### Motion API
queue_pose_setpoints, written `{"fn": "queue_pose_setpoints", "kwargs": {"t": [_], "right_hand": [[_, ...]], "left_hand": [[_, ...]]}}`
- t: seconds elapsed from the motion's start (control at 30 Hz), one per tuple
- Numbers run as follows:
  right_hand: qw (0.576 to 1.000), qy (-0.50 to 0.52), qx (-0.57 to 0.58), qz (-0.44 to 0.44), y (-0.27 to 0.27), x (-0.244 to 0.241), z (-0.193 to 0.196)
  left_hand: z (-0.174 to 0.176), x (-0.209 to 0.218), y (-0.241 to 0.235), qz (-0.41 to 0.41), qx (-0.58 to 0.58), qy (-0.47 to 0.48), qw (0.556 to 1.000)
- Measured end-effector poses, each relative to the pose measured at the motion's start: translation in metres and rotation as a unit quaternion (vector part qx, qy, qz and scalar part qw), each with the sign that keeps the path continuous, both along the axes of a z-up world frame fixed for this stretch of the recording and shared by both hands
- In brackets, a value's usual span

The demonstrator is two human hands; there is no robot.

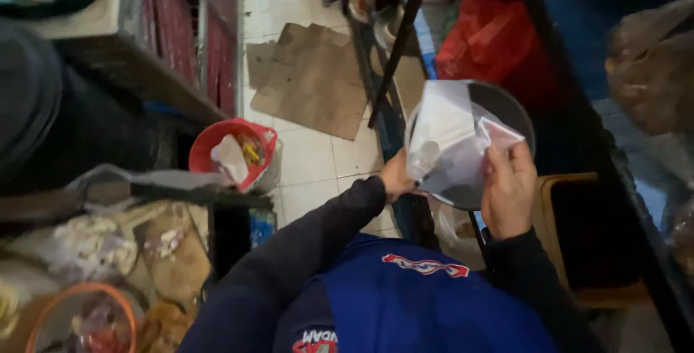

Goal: The person lines a metal bowl with a plastic bag, then uses a slotted spoon to scoop cooked green vegetables from a wok into the bowl. The person places the filled bowl on a nearby counter.

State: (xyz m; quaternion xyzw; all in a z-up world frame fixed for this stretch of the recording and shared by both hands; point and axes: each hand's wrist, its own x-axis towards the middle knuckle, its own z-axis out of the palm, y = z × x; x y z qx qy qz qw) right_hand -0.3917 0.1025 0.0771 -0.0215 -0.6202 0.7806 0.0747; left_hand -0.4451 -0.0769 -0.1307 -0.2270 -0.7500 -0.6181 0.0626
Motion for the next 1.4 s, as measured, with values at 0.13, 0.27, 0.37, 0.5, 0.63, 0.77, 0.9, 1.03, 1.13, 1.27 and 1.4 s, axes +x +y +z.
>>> {"fn": "queue_pose_setpoints", "kwargs": {"t": [0.13,0.27,0.37,0.5,0.63,0.77,0.9,1.03,1.13,1.27,1.4], "right_hand": [[0.998,0.001,0.011,-0.064,0.017,-0.015,-0.019],[0.984,-0.040,-0.001,-0.175,0.019,-0.024,-0.022],[0.969,-0.029,-0.061,-0.236,0.007,-0.033,-0.020],[0.952,0.021,-0.043,-0.301,-0.020,-0.042,-0.028],[0.947,0.070,0.045,-0.311,-0.057,-0.054,-0.037],[0.934,0.012,0.216,-0.285,-0.097,-0.050,-0.041],[0.955,-0.035,0.210,-0.207,-0.114,-0.052,-0.036],[0.968,-0.082,0.197,-0.128,-0.122,-0.068,-0.029],[0.955,-0.082,0.275,-0.077,-0.128,-0.084,-0.006],[0.926,-0.061,0.372,-0.033,-0.126,-0.132,0.073],[0.901,0.056,0.427,0.045,-0.141,-0.191,0.179]], "left_hand": [[0.001,-0.047,0.022,-0.158,0.202,-0.413,0.874],[0.026,-0.095,0.037,-0.150,0.227,-0.505,0.819],[0.048,-0.099,0.035,-0.043,0.020,-0.345,0.938],[0.079,-0.083,-0.004,-0.042,-0.110,-0.127,0.985],[0.128,-0.103,-0.048,-0.415,0.051,-0.257,0.871],[0.169,-0.132,-0.088,-0.414,0.166,-0.228,0.865],[0.191,-0.159,-0.138,-0.305,0.175,-0.250,0.902],[0.200,-0.151,-0.173,-0.217,0.102,-0.178,0.954],[0.193,-0.149,-0.194,-0.170,0.014,-0.023,0.985],[0.189,-0.162,-0.212,0.073,-0.171,0.178,0.966],[0.241,-0.198,-0.274,0.135,-0.289,0.244,0.916]]}}
